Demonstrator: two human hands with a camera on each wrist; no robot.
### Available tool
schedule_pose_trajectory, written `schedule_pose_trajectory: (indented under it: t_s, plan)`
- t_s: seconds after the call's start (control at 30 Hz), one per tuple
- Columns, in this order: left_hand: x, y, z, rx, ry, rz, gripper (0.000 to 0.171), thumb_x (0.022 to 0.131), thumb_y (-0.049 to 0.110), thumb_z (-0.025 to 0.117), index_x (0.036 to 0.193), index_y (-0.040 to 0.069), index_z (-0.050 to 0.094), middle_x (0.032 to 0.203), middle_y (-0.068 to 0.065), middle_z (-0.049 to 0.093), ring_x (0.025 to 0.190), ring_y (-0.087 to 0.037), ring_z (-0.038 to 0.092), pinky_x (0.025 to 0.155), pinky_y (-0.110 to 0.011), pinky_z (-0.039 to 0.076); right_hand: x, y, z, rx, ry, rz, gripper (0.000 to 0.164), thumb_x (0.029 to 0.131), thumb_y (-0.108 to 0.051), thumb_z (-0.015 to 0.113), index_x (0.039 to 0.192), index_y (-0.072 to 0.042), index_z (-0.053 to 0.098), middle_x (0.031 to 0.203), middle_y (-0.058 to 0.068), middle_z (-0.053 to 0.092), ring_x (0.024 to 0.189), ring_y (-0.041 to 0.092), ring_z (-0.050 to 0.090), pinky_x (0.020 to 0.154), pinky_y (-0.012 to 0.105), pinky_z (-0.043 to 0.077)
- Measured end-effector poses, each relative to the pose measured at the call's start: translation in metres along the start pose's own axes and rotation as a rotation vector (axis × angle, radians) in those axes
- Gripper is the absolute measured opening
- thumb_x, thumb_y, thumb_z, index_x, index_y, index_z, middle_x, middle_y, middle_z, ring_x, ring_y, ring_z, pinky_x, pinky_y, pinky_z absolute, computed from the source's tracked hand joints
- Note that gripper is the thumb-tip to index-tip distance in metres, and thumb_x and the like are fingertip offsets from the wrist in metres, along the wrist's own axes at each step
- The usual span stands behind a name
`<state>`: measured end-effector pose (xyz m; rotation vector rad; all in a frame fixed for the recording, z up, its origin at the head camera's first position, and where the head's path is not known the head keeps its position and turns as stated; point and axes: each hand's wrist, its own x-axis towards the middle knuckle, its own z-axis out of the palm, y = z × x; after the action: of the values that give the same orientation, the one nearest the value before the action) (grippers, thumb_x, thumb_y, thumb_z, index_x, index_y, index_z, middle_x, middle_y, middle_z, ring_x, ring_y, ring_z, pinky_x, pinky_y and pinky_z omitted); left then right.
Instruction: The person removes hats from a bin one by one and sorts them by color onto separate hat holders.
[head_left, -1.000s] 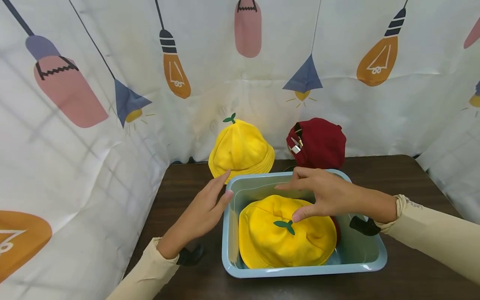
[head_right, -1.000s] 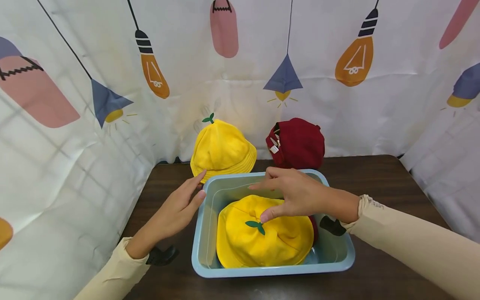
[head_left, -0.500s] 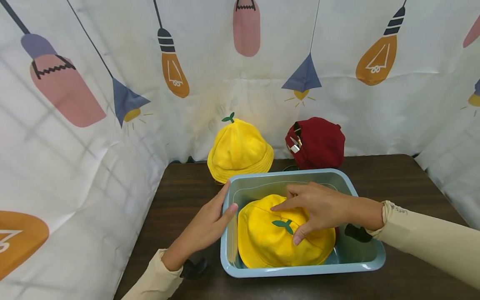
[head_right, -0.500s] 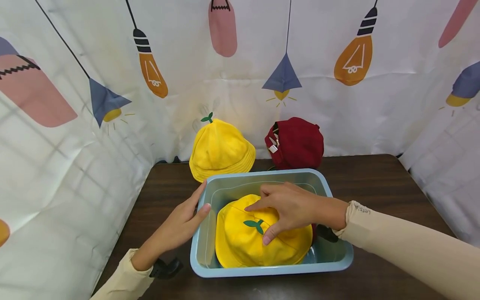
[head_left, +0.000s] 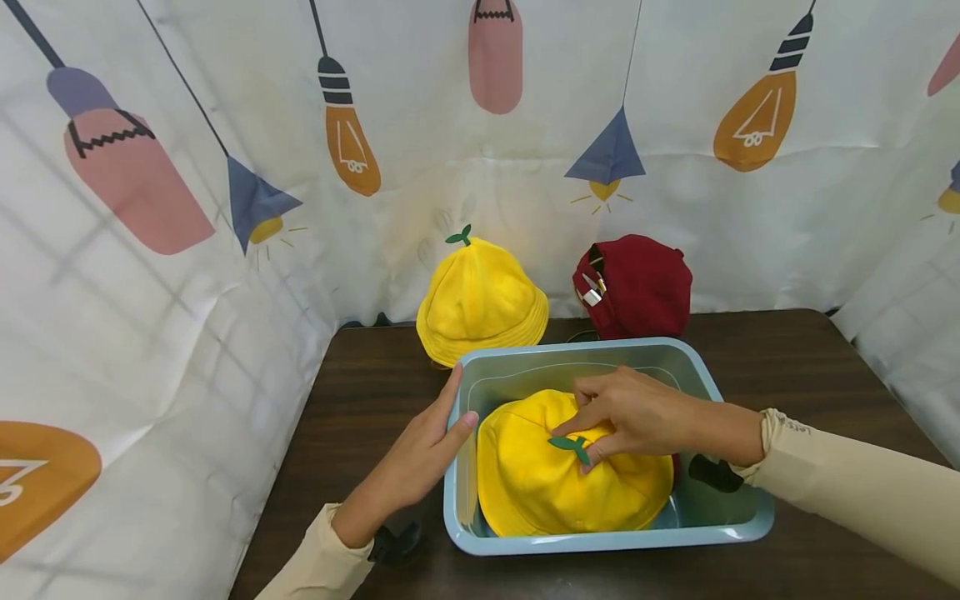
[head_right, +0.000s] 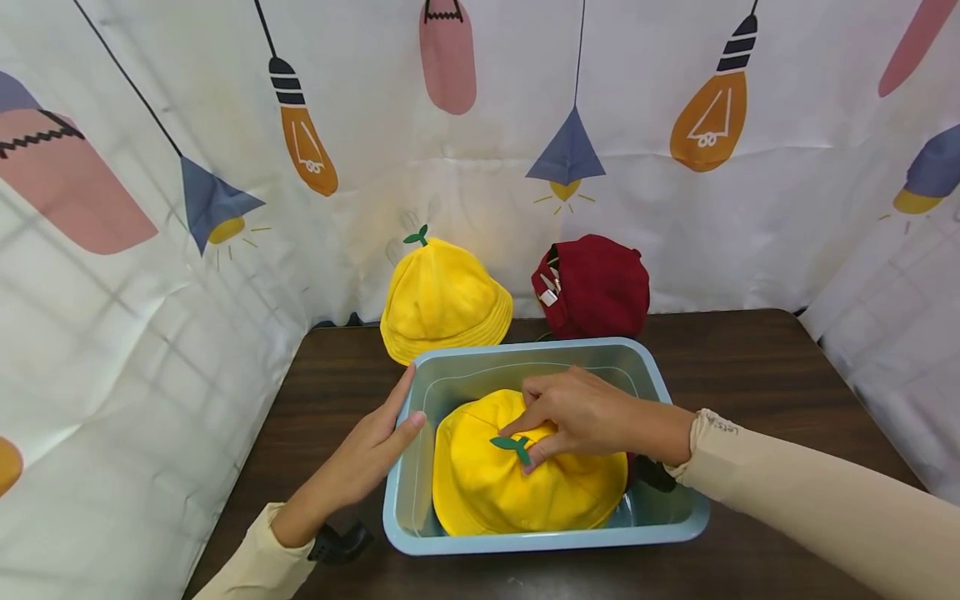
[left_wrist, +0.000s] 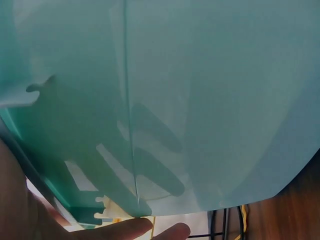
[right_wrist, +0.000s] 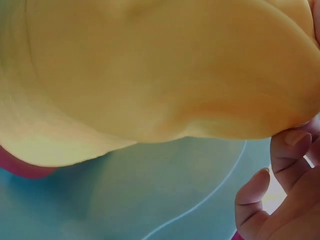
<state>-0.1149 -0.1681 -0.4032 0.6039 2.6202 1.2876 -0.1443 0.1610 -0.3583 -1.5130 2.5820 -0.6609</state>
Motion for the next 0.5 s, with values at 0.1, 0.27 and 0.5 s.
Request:
schedule_pose_trajectory:
  t_s: [0.1,0.27,0.5]
  plan:
    - [0.0003,0.0004,0.0001,0.003,0.001,0.006,0.072,0.109,0.046,0.043,0.165,0.027,0.003,0.171,0.008,0.012,0.154,-0.022,0.026,0.123,-0.055,0.028,-0.0003,0.0007,0.002,0.037,0.033,-0.007,0.051,0.08,-0.057,0.072,0.12,-0.026,0.078,0.078,-0.012,0.043,0.062,-0.005,0.029,0.056,0.016,0.027]
    - [-0.0001,0.0016,-0.0004,-0.001,0.0,0.005,0.072,0.109,0.046,0.043,0.165,0.025,0.003,0.171,0.008,0.011,0.155,-0.022,0.025,0.124,-0.055,0.026,-0.0015,0.0021,0.0041,0.136,0.098,-0.036,0.042,0.084,-0.047,0.075,0.118,-0.022,0.079,0.073,-0.011,0.044,0.06,-0.007,0.03,0.053,0.015,0.03]
    - [-0.001,0.0026,-0.0006,-0.018,-0.01,-0.008,0.072,0.109,0.047,0.042,0.165,0.026,0.002,0.171,0.009,0.01,0.155,-0.02,0.024,0.124,-0.054,0.025,-0.0073,0.0042,0.0022,0.212,0.194,-0.044,0.028,0.086,-0.015,0.082,0.114,-0.014,0.08,0.073,-0.009,0.045,0.063,-0.006,0.036,0.052,0.013,0.033]
